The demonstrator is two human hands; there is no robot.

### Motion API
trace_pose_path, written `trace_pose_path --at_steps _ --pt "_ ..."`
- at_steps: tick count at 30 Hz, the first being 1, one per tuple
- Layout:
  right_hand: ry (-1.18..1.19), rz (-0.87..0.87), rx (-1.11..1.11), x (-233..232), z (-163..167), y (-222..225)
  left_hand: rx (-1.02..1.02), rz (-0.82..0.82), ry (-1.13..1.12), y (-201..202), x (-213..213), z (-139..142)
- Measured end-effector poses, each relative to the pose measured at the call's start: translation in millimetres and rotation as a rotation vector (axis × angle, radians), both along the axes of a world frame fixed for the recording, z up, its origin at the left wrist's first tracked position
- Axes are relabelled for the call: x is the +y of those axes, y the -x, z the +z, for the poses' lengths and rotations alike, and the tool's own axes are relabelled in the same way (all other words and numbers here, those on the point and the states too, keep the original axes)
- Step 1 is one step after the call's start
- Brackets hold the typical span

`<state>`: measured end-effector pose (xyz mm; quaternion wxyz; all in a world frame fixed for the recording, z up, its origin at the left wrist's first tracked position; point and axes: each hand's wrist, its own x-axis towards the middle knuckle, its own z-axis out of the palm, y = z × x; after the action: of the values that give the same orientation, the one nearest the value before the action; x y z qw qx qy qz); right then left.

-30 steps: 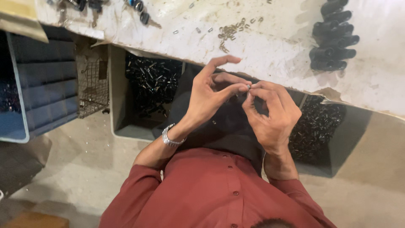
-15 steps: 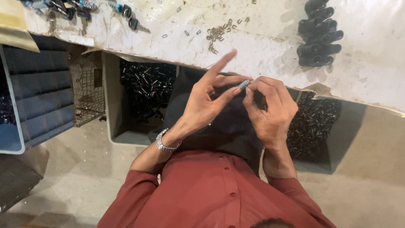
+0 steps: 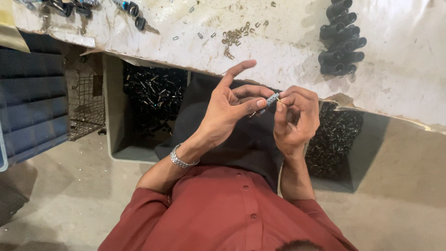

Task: The person sits at a workbench and assembles small black plastic components by hand, fitting a small metal clip or spring into each plastic part, then placing the finished assembly into a growing pile on the bench. They repeatedly pick parts from the pile and bins around the bench and continue the same fitting cycle.

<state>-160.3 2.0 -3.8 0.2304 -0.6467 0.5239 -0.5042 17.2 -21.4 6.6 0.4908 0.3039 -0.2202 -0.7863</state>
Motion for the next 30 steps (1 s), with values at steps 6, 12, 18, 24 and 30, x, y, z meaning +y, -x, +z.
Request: trace_pose_path --at_steps 6,12,18,24,30 --pt "-0.015 0.04 -0.132 1.4 -2.6 2.3 -0.006 -0.011 -0.015 3.7 2.8 2.3" --pt "-0.053 0.039 -0.202 4.5 -4.3 1.0 -0.011 -0.022 -0.014 6.2 4.9 2.3" --pt "-0.353 0.127 -0.702 1.6 6.6 8.3 -0.107 -0.009 0.094 6.7 6.6 4.5" --pt "-0.575 0.157 -0.838 2.4 11.3 41.2 -0.233 -0.216 0.231 16.6 -32.0 4.9" --pt "-0.17 -0.012 -0.598 7.2 1.4 77.0 -1.079 0.025 0.955 83.6 -120.3 -2.0"
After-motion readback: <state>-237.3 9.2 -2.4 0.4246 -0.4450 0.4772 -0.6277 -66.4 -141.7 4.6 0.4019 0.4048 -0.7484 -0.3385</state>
